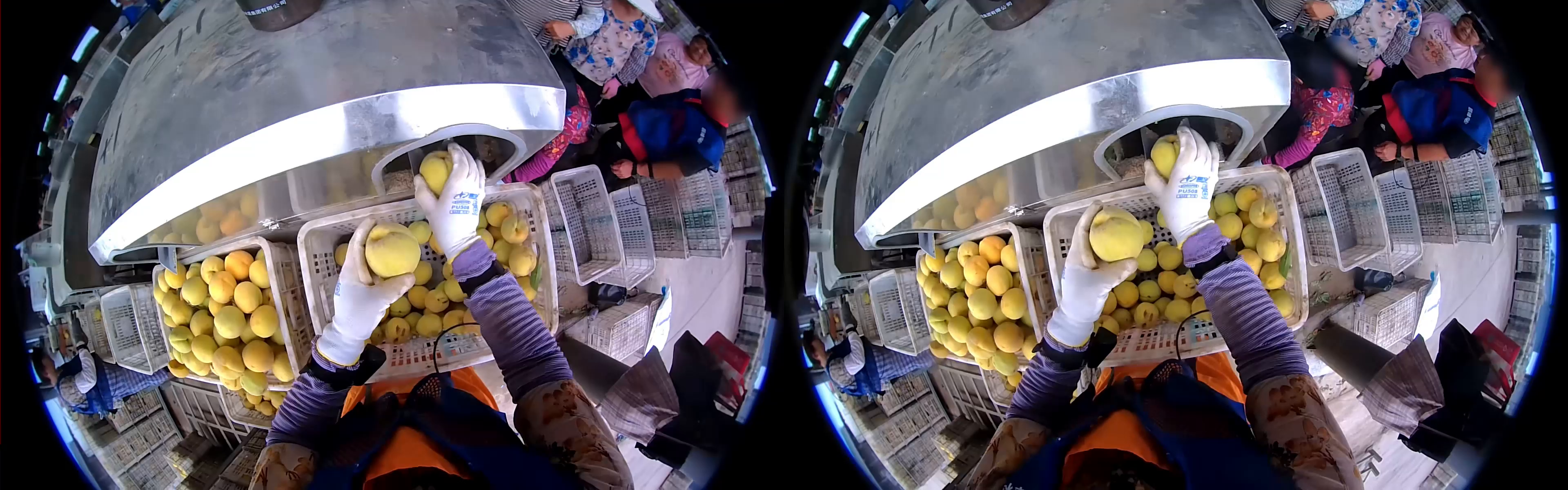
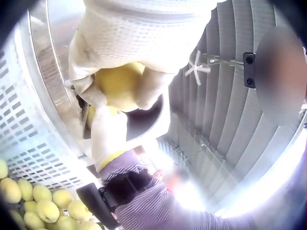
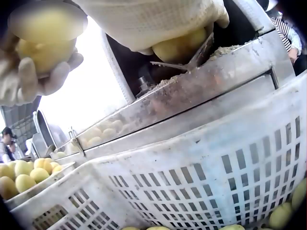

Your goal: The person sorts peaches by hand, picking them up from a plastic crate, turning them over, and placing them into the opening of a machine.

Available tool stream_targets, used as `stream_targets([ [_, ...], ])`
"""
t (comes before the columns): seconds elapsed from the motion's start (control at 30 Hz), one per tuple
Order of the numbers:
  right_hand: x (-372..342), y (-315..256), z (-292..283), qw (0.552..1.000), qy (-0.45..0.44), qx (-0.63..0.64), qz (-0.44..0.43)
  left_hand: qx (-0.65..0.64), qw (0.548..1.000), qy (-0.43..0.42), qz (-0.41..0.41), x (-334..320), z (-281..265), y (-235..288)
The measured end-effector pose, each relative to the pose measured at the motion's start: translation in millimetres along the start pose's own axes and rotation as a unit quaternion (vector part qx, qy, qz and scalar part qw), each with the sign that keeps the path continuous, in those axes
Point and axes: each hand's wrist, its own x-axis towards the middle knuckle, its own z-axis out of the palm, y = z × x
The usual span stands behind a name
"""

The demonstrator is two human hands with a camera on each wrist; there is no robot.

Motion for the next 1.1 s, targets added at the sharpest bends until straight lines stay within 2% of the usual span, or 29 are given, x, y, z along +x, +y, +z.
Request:
stream_targets([
  [0.07, 15.4, 4.5, 15.2, 1.000, 0.007, 0.001, 0.005, 0.023, 1.000, 0.000, -0.008, 10.0, 3.9, -1.1],
  [0.13, 34.3, 5.8, 25.1, 0.999, -0.027, -0.020, 0.021, 0.095, 0.993, 0.006, 0.070, 23.3, -0.5, -21.5],
  [0.2, 45.5, -0.1, 2.6, 0.997, -0.068, -0.029, 0.014, 0.181, 0.975, 0.018, 0.128, 32.3, -2.9, -26.7],
  [0.27, 24.5, -15.8, -34.7, 0.978, -0.020, 0.202, 0.042, 0.177, 0.973, 0.008, 0.149, 35.4, 0.4, -22.3],
  [0.33, 0.8, -42.5, -75.3, 0.919, -0.079, 0.380, 0.072, 0.145, 0.975, -0.027, 0.168, 39.6, 5.7, -19.1],
  [0.37, -10.8, -54.9, -89.1, 0.877, -0.162, 0.441, 0.100, 0.152, 0.971, -0.081, 0.167, 41.9, 5.8, -19.6],
  [0.4, -18.0, -52.1, -92.8, 0.909, -0.227, 0.346, 0.043, 0.232, 0.946, -0.077, 0.212, 38.3, 8.8, -17.0],
  [0.43, -21.0, -52.5, -94.0, 0.921, -0.192, 0.329, 0.078, 0.310, 0.912, -0.072, 0.258, 35.4, 13.2, -13.6],
  [0.5, -14.8, -54.4, -86.3, 0.937, -0.118, 0.300, 0.132, 0.335, 0.899, -0.013, 0.281, 29.5, 15.3, -16.0],
  [0.57, 1.2, -40.3, -49.9, 0.978, -0.036, 0.179, 0.103, 0.319, 0.917, 0.009, 0.239, 13.6, -2.2, -27.7],
  [0.63, 10.1, -9.4, 2.6, 0.994, -0.020, 0.072, 0.078, 0.341, 0.917, 0.009, 0.208, -1.7, -28.3, -42.8],
  [0.77, 41.3, -4.3, 19.4, 0.996, 0.019, 0.052, 0.068, 0.449, 0.872, 0.066, 0.182, -40.3, -65.2, -42.7],
  [0.8, 46.2, 5.3, 16.4, 0.998, -0.034, 0.017, 0.055, 0.441, 0.875, 0.088, 0.178, -50.0, -76.9, -43.6],
  [0.83, 61.7, 17.9, 9.7, 0.969, -0.200, 0.069, 0.128, 0.430, 0.878, 0.102, 0.182, -58.2, -90.4, -42.7],
  [0.87, 54.6, -0.3, 1.5, 0.988, -0.099, 0.084, 0.080, 0.447, 0.869, 0.136, 0.162, -70.9, -104.1, -33.4],
  [0.9, 47.6, -18.4, -6.3, 0.996, 0.001, 0.087, 0.027, 0.493, 0.840, 0.177, 0.142, -85.2, -122.2, -15.5],
  [0.97, -7.5, -83.3, -20.1, 0.986, 0.073, 0.146, 0.027, 0.626, 0.714, 0.286, 0.128, -109.2, -174.5, 2.5],
  [1.0, -49.2, -96.7, -12.2, 0.966, -0.013, 0.260, -0.008, 0.684, 0.651, 0.317, 0.093, -124.3, -200.6, 10.8],
  [1.03, -62.9, -139.1, -19.9, 0.951, -0.160, 0.258, -0.058, 0.705, 0.627, 0.329, 0.033, -135.6, -226.6, 15.7],
  [1.07, -66.0, -182.7, -13.0, 0.918, -0.248, 0.291, -0.106, 0.744, 0.594, 0.306, 0.000, -143.3, -247.4, 16.1],
  [1.1, -68.9, -220.1, 10.3, 0.890, -0.275, 0.332, -0.149, 0.766, 0.592, 0.243, -0.056, -143.8, -253.3, 29.6],
])
